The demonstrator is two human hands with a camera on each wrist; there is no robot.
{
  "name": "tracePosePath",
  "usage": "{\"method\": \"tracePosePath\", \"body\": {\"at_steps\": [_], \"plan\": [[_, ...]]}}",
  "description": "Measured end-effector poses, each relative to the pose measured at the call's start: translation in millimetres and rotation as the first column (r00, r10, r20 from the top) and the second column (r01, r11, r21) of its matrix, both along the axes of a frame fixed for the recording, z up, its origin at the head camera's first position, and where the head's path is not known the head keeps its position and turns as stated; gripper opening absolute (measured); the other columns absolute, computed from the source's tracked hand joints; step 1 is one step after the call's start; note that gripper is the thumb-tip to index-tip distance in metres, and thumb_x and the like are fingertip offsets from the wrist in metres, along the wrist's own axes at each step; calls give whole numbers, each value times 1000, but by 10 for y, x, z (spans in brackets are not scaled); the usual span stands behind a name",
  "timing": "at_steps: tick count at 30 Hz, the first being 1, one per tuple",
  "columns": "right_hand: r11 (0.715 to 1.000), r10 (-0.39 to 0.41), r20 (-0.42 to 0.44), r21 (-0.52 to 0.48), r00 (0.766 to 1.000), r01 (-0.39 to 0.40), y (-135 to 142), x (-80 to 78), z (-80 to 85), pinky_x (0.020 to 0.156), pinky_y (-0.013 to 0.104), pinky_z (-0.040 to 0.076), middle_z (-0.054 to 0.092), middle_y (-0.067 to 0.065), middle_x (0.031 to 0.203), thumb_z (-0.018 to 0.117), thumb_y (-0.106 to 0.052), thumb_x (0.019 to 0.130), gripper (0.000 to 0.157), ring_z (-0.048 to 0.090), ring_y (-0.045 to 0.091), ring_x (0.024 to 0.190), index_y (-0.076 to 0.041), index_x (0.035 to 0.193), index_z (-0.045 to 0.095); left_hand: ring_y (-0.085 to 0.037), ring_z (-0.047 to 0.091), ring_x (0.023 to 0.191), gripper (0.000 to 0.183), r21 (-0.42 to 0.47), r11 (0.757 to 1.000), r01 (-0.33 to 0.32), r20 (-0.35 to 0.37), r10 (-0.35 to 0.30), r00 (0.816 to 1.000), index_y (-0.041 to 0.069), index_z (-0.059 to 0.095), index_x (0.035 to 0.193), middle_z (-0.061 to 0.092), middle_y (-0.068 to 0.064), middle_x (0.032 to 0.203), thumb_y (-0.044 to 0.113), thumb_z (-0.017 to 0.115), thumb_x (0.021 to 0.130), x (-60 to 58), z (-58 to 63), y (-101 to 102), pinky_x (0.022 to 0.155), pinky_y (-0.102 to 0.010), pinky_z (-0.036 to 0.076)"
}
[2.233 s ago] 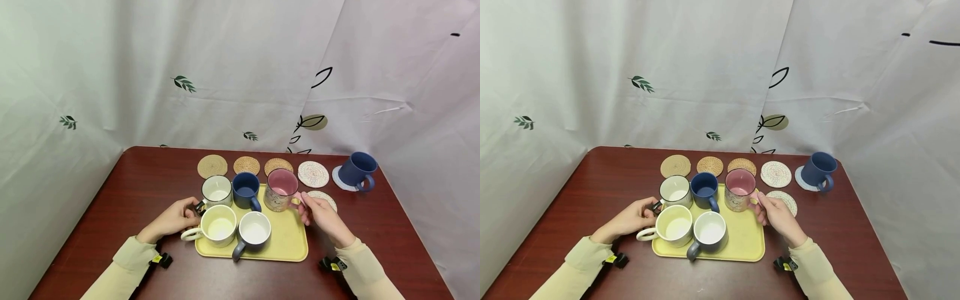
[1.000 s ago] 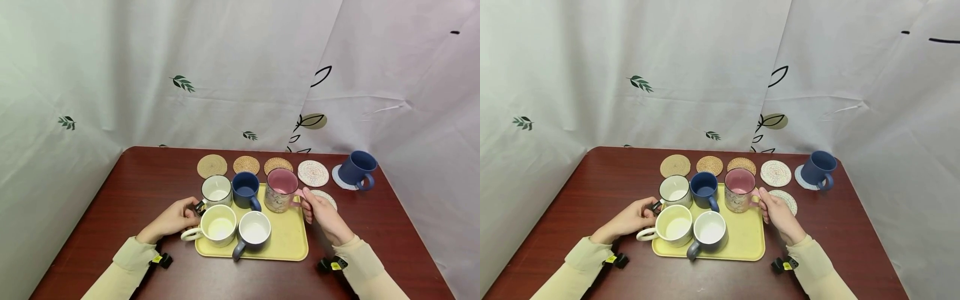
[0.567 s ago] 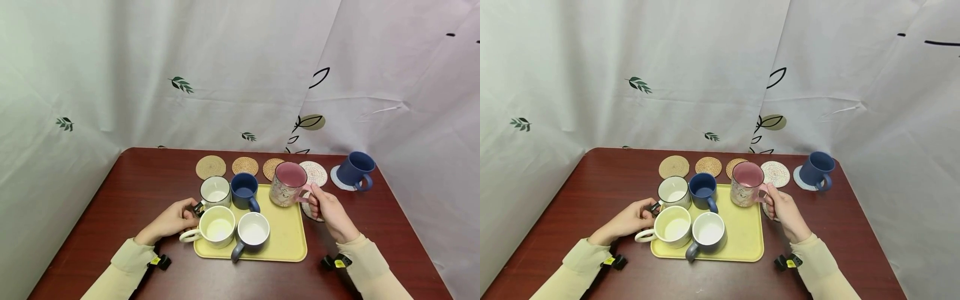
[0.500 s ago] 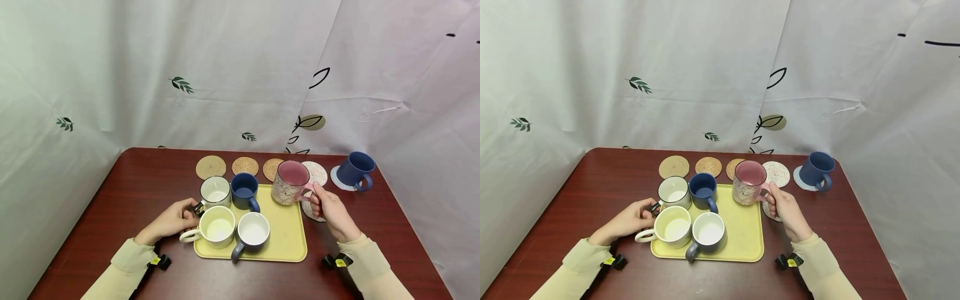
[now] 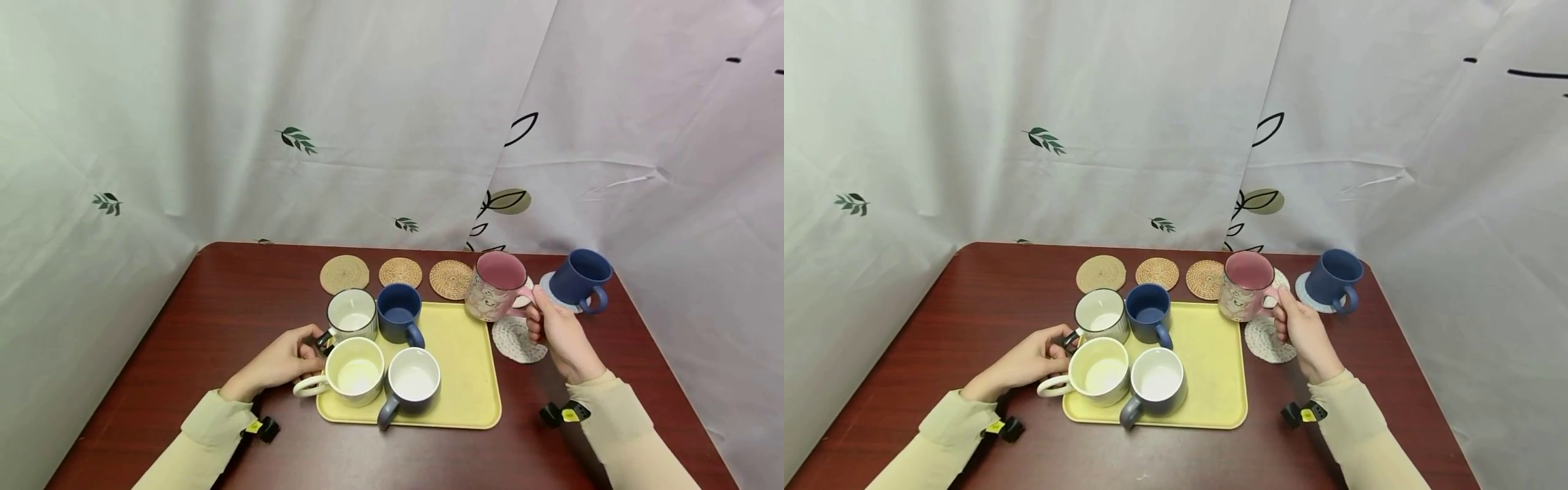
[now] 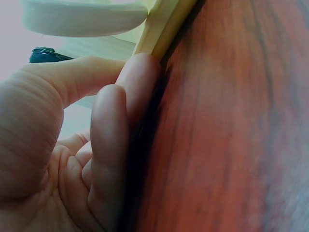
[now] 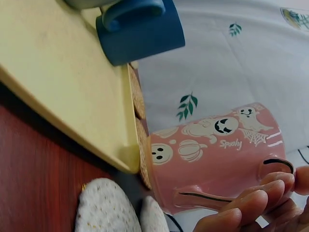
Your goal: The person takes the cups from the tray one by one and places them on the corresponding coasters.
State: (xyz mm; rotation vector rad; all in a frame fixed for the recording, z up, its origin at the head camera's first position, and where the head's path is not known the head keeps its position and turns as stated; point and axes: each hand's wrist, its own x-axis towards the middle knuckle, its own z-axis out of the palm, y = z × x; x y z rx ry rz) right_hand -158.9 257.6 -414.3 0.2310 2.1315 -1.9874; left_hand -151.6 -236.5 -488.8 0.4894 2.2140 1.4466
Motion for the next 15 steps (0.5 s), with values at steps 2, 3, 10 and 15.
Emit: {"method": "tracePosePath", "body": {"at_steps": [2,3,10,15], "plan": [[1000,-9,-4,-13,1000,9,36,-25,-6,60,29,32,39,-8,69,40,-61,105,51,38,8,62,-19,77,46,-6,54,49,35,0,1000,0,-2,0,1000,-2,54,119,62,2,61,11,74,94,-1,-3,-2,47,-21,43],[1000,-15,-7,-26,1000,15,52,-39,-12,60,29,32,39,-8,70,41,-61,105,51,38,8,63,-19,78,46,-6,53,49,35,1,1000,0,-2,0,1000,-2,54,119,62,2,61,11,74,94,-1,-6,-4,47,-21,43],[997,-70,13,-45,997,70,164,-140,-44,63,25,38,43,-8,69,39,-62,105,53,41,7,64,-19,76,47,-5,53,49,33,21,1000,-1,7,1,1000,-1,54,119,62,4,60,12,74,95,-8,-27,-16,47,-21,43],[994,-104,31,-34,994,105,235,-210,-50,63,26,38,43,-9,68,38,-62,105,53,42,7,64,-20,75,48,-4,55,48,33,9,1000,6,-6,-6,1000,-1,54,119,64,4,61,12,73,95,-11,-32,-15,47,-21,44]]}}
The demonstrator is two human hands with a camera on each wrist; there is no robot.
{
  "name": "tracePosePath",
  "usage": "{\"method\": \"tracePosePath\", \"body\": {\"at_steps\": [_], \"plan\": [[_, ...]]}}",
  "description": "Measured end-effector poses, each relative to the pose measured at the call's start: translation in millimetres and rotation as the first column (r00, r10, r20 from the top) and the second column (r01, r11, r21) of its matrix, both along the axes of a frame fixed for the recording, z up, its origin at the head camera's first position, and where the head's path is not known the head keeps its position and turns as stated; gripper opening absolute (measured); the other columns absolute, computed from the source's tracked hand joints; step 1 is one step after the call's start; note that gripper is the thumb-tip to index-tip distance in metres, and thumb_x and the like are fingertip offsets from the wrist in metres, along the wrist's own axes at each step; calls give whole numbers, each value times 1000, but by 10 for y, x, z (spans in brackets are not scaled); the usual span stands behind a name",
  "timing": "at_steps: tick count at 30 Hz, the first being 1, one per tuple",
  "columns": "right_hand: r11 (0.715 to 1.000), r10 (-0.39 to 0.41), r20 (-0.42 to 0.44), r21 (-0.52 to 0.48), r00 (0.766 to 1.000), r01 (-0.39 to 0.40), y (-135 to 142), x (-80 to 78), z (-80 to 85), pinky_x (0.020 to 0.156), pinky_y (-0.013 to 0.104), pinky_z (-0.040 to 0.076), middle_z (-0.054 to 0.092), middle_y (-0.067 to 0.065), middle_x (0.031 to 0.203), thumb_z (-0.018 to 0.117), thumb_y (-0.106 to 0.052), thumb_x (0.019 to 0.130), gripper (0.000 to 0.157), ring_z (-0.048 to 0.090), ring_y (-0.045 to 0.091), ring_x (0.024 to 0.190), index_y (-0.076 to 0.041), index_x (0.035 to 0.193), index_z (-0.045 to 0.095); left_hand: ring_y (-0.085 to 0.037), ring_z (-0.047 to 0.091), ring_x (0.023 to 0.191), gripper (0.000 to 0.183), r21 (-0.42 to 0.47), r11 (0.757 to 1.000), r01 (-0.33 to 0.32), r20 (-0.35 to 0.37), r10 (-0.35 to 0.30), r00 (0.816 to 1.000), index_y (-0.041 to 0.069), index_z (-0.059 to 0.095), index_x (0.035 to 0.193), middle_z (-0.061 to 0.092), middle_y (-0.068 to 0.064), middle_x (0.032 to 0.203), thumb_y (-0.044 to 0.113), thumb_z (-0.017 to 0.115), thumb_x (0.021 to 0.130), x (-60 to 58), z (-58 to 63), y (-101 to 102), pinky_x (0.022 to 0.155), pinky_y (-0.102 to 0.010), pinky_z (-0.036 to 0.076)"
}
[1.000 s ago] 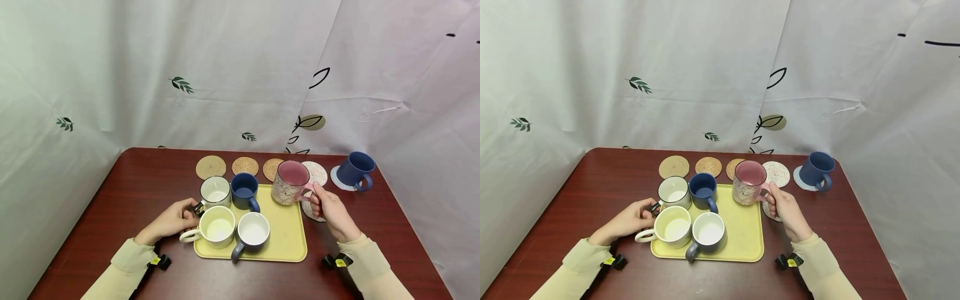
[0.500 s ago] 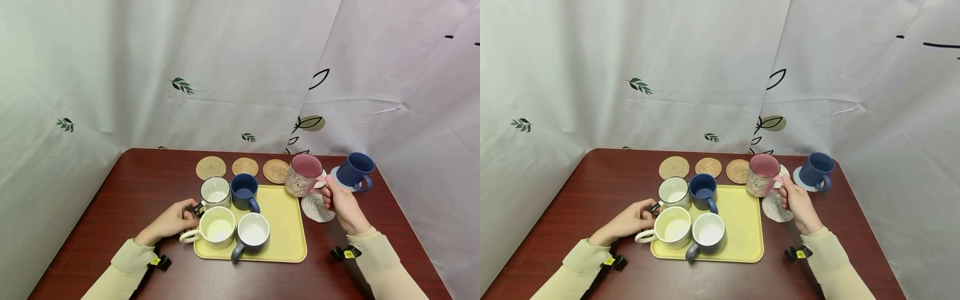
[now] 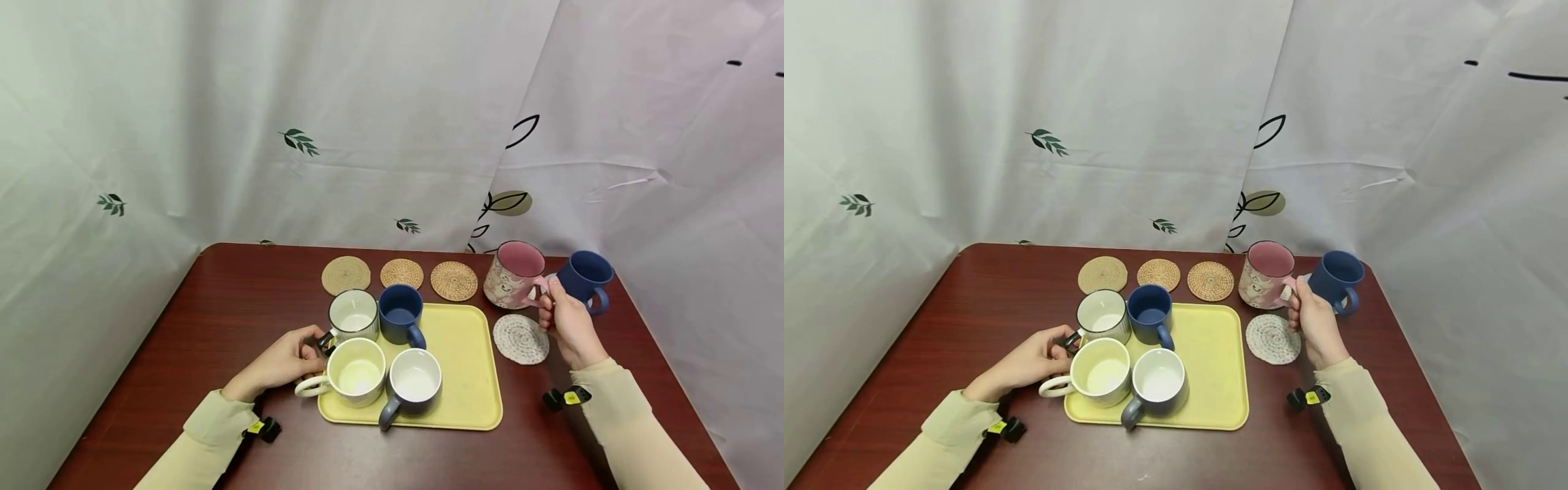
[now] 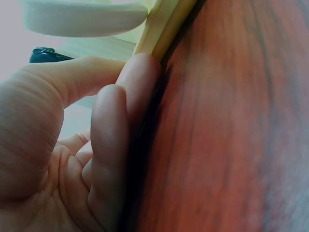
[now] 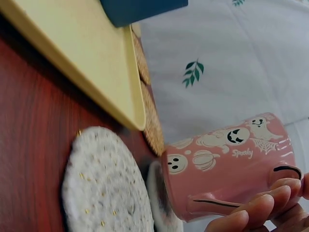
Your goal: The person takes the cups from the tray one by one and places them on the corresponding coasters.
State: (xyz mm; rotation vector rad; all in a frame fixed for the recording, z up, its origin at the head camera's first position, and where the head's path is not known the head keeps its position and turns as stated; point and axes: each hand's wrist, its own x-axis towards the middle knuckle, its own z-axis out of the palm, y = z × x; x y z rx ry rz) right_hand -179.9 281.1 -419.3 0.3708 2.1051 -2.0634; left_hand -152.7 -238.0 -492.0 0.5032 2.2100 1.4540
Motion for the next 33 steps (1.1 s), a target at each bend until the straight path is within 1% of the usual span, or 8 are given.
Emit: {"method": "tracePosePath", "body": {"at_steps": [5,8,14,17,23,33], "plan": [[1000,-18,-4,8,1000,18,41,-50,-15,62,28,38,43,-9,66,38,-61,106,53,42,8,61,-20,74,47,-4,55,48,33,0,1000,2,-5,-2,1000,-2,54,119,63,3,61,12,73,95,-1,0,7,47,-21,44],[1000,-31,-2,1,1000,31,65,-80,-29,61,26,40,44,-9,66,39,-62,106,53,42,8,61,-21,73,48,-4,55,49,34,0,1000,1,-4,-1,1000,-2,54,118,63,3,61,12,74,95,-2,-2,9,47,-21,44],[999,-46,4,-11,999,46,116,-135,-56,62,26,40,46,-9,66,39,-62,105,54,43,8,60,-20,72,49,-4,56,50,34,11,1000,-2,13,1,1000,-3,53,119,64,3,61,12,73,95,-1,-1,13,48,-21,45],[998,-54,2,-13,999,54,135,-156,-60,62,27,40,45,-9,66,40,-62,105,54,43,9,61,-20,71,49,-4,54,49,34,12,1000,-3,9,3,1000,-3,53,119,63,4,61,11,73,96,1,-1,14,47,-20,43],[998,-52,1,-20,999,52,153,-184,-72,63,27,40,45,-9,66,40,-62,105,54,42,9,61,-21,72,50,-3,51,47,33,7,1000,-1,-4,1,1000,-2,54,118,61,3,60,11,73,95,6,2,10,47,-19,41],[998,-42,0,-41,999,42,197,-197,-143,62,27,39,46,-9,65,41,-63,104,54,43,9,60,-20,73,51,-4,55,49,34,22,1000,-1,14,1,1000,-2,53,119,63,4,61,12,74,95,6,14,9,48,-21,45]]}}
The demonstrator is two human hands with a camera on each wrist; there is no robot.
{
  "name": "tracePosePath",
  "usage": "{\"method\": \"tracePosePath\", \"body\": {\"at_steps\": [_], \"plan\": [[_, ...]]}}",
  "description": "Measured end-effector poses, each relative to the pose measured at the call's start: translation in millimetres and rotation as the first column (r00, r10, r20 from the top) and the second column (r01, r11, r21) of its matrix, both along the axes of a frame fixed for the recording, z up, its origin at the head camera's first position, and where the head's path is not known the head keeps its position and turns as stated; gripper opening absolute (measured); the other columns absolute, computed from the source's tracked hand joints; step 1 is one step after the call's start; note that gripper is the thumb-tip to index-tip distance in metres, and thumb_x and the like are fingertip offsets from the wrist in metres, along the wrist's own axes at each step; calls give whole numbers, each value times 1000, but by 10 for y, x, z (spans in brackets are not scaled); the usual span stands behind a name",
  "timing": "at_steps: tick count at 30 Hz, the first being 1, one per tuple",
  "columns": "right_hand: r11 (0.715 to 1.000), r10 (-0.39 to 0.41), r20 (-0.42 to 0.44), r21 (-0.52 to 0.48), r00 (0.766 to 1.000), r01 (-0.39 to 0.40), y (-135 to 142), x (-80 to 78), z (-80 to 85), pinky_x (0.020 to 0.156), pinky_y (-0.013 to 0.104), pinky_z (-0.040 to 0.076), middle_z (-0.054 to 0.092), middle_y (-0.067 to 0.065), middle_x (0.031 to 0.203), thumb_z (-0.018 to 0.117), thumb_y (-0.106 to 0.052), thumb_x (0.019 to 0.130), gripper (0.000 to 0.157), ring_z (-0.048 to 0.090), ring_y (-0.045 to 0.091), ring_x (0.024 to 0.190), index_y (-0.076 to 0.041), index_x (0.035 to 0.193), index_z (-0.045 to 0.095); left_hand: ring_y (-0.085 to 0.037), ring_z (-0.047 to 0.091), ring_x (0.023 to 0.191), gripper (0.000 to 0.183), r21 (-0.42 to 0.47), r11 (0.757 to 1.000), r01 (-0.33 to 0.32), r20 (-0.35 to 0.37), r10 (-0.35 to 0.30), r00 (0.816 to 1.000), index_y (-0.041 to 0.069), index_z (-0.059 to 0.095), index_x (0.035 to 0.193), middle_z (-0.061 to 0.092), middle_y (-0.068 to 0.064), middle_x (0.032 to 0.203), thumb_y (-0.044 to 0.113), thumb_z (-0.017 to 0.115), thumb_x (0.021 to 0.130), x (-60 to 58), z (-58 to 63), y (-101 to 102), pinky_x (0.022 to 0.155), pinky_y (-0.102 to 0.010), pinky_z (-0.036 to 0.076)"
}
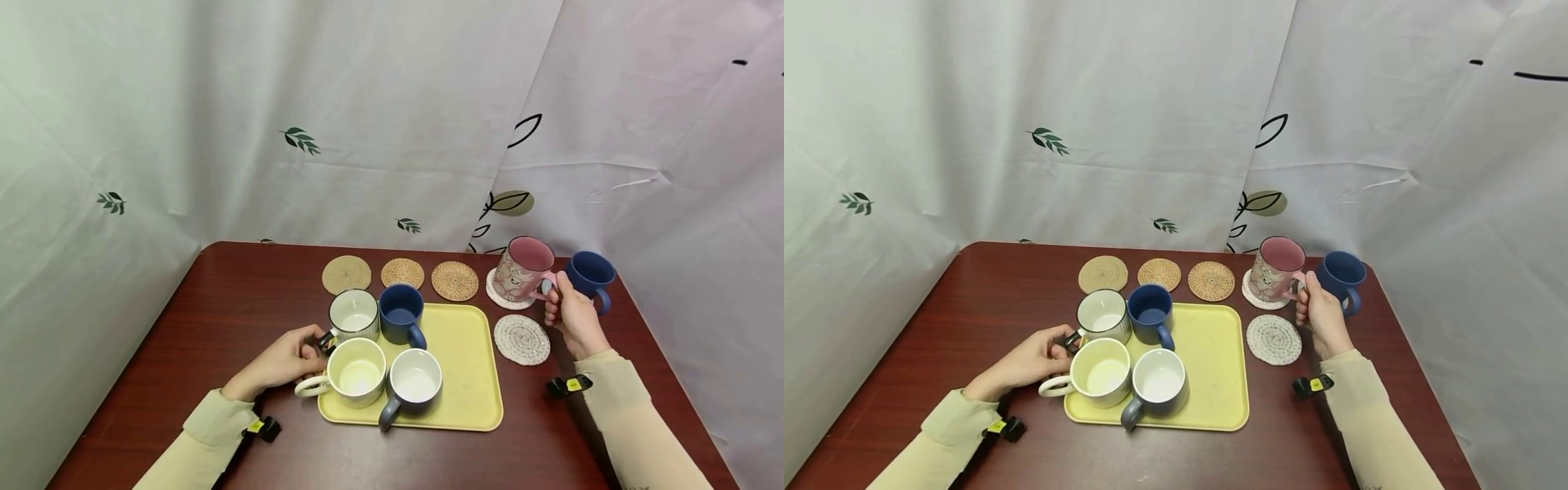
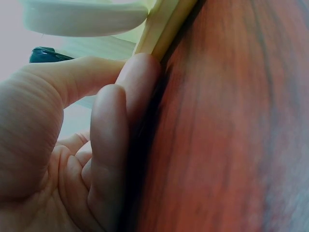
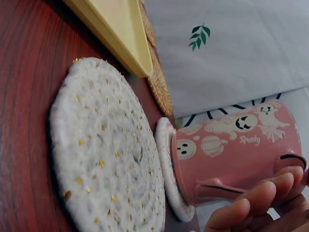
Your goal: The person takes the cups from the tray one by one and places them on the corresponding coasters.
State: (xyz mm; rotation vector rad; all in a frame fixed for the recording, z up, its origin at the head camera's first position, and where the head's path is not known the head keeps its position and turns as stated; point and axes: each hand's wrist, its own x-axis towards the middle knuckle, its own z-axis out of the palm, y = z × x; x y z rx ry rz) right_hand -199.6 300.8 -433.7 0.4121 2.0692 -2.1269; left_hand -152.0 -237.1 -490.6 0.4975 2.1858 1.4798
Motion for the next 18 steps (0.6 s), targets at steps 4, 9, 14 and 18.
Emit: {"method": "tracePosePath", "body": {"at_steps": [4,9,14,18], "plan": [[1000,1,-4,16,1000,-1,18,18,-11,62,26,41,49,-9,65,43,-63,104,53,45,8,60,-20,75,56,-4,54,49,34,-6,1000,1,2,-1,1000,-3,53,119,62,4,61,11,73,96,-1,4,5,48,-20,44],[1000,2,-8,9,1000,-2,22,51,-14,61,25,43,52,-9,67,44,-62,104,52,47,8,61,-18,82,60,-4,52,49,34,-13,1000,2,0,-2,1000,-3,53,119,61,3,61,12,73,96,0,2,11,47,-20,42],[1000,13,-37,-11,999,-14,23,75,-6,61,24,44,53,-9,68,43,-59,105,50,48,7,62,-16,88,63,-3,50,48,34,-18,1000,-2,-8,2,1000,-2,53,119,59,3,60,13,73,96,0,11,9,47,-19,41],[999,30,-62,31,998,-29,35,112,-2,63,24,45,54,-8,71,42,-58,106,48,48,7,66,-15,102,61,-3,51,48,34,-21,1000,-5,-10,4,1000,-2,53,119,60,3,61,13,73,96,1,16,7,47,-20,41]]}}
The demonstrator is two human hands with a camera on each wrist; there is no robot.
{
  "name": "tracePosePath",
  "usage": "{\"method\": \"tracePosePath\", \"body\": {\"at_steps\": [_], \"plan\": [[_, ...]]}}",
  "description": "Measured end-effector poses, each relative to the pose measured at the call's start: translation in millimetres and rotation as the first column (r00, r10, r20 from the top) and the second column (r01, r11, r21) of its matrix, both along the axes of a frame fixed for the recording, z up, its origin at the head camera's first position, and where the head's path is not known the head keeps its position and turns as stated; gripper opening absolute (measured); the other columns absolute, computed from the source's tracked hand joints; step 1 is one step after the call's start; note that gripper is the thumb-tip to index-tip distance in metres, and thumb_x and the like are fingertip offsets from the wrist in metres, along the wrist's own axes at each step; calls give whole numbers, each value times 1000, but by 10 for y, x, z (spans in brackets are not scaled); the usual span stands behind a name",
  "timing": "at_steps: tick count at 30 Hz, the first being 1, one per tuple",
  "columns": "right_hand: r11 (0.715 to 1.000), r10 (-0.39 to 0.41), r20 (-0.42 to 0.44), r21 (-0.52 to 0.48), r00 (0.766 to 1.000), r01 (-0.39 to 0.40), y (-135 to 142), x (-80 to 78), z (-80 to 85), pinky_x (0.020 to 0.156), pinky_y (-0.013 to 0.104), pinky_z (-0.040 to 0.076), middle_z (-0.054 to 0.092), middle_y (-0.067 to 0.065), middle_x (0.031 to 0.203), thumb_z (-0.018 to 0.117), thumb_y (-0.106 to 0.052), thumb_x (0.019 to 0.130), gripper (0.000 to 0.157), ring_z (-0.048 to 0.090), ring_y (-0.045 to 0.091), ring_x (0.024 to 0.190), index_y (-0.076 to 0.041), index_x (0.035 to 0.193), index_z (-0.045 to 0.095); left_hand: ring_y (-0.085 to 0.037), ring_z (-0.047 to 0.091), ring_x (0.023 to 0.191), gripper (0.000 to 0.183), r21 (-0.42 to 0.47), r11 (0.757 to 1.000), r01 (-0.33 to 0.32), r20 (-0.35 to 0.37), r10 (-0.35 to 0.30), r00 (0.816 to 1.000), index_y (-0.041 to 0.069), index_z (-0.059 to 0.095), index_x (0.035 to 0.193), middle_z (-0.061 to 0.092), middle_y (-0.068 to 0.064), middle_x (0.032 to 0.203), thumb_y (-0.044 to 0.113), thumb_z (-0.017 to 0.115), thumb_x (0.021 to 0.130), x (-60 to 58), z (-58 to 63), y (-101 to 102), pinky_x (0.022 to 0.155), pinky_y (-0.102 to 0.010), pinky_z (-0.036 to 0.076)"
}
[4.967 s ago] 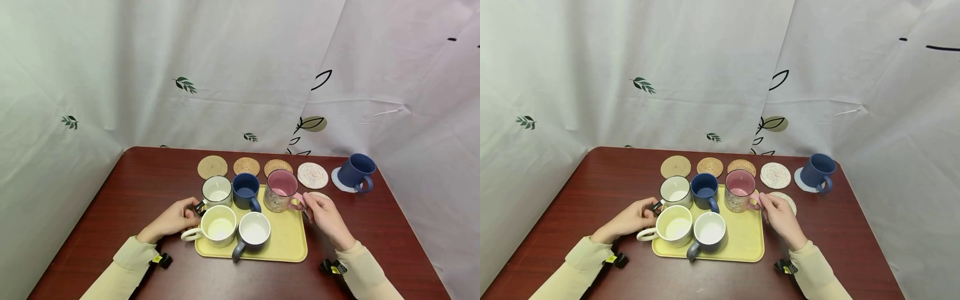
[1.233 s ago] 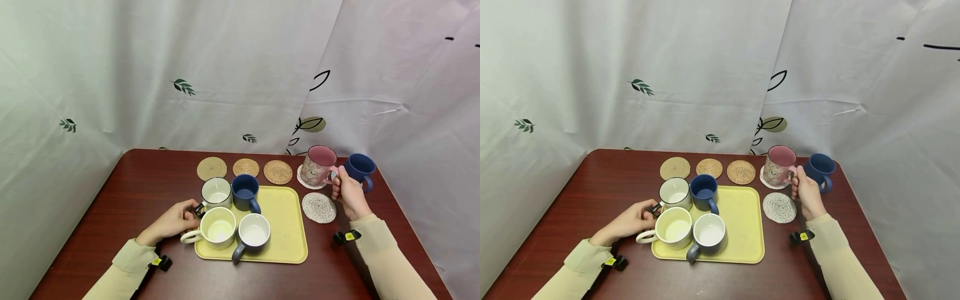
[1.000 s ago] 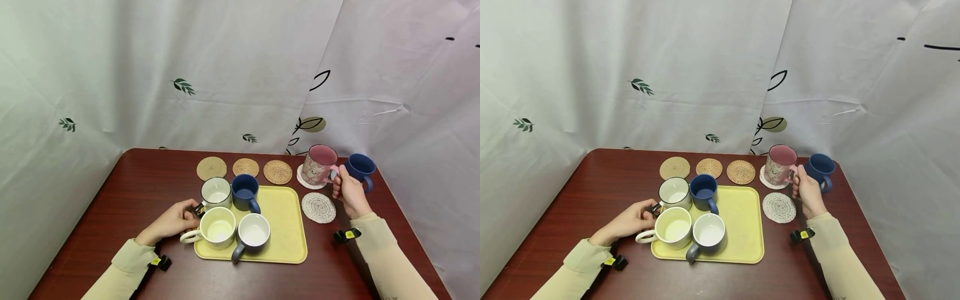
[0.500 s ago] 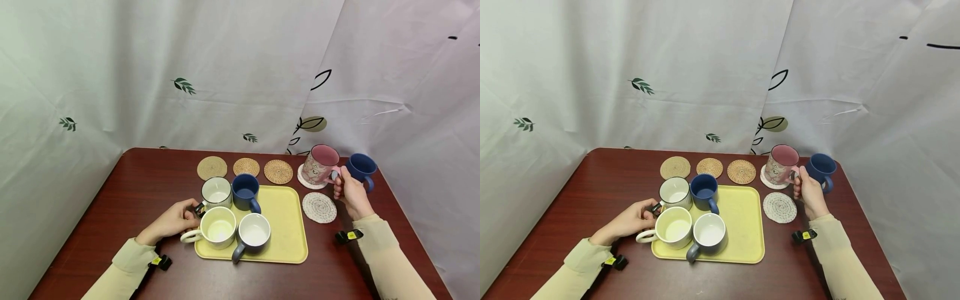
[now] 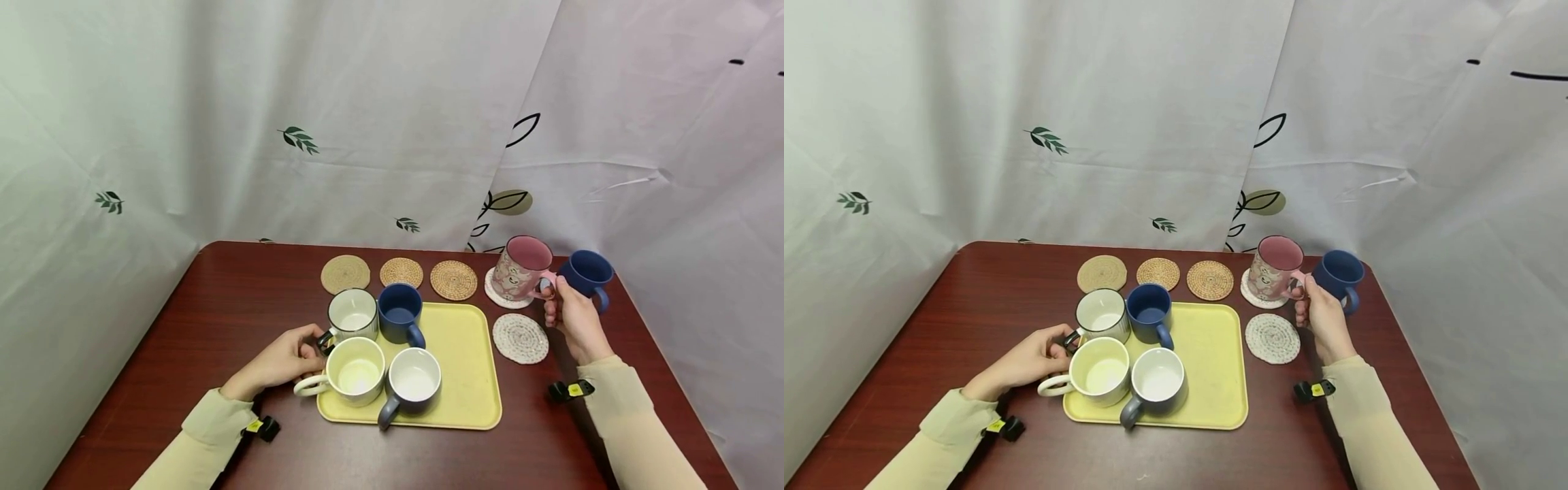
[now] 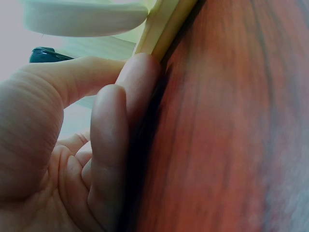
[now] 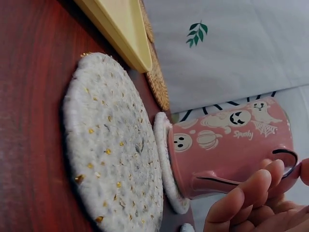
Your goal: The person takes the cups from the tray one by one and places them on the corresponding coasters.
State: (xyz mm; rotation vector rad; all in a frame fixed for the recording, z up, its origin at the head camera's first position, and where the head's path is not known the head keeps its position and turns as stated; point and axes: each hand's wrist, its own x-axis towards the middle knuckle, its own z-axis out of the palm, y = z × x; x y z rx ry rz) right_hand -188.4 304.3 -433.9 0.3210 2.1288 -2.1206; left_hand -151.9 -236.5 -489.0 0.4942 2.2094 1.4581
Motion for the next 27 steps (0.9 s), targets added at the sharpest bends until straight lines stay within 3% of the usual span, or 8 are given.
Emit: {"method": "tracePosePath", "body": {"at_steps": [6,10,13,17,21,27], "plan": [[991,0,-57,131,998,7,-35,94,-14,64,23,47,56,-9,74,43,-51,108,47,51,8,66,-8,126,48,-5,54,49,33,0,1000,-5,10,5,1000,-3,53,119,64,3,63,11,72,96,-5,-8,-3,47,-21,44],[979,-3,-78,205,997,19,-70,181,-24,64,22,48,59,-9,75,44,-43,110,61,53,7,64,0,151,32,-5,52,49,33,3,1000,-2,8,2,1000,-2,53,118,62,2,62,12,73,96,-3,-1,-2,47,-20,42],[967,-24,-85,251,996,45,-95,257,-13,63,21,50,60,-10,75,45,-38,111,69,55,7,65,1,161,18,-5,50,48,33,0,1000,-2,4,2,1000,-2,54,118,61,2,61,13,74,95,-2,3,-2,47,-20,41],[953,-130,-99,261,987,152,-159,378,21,62,20,51,61,-9,73,51,-32,109,63,56,7,65,-2,158,25,-5,51,49,33,5,1000,-9,5,9,1000,0,54,117,62,2,61,13,74,95,-5,-6,-8,47,-20,41],[952,-216,-108,197,970,234,-284,543,52,60,20,50,58,-8,71,54,-25,108,37,54,7,62,-8,140,45,-5,52,49,33,14,1000,-8,4,8,1000,1,54,117,62,3,60,13,75,94,-9,-10,-12,48,-21,42],[974,-168,-136,131,976,186,-528,869,50,57,23,47,58,-6,69,55,-15,107,17,53,8,61,-5,121,55,-5,51,49,35,-13,1000,-8,-7,8,1000,-1,54,118,61,1,61,15,75,95,-2,2,-2,48,-21,42]]}}
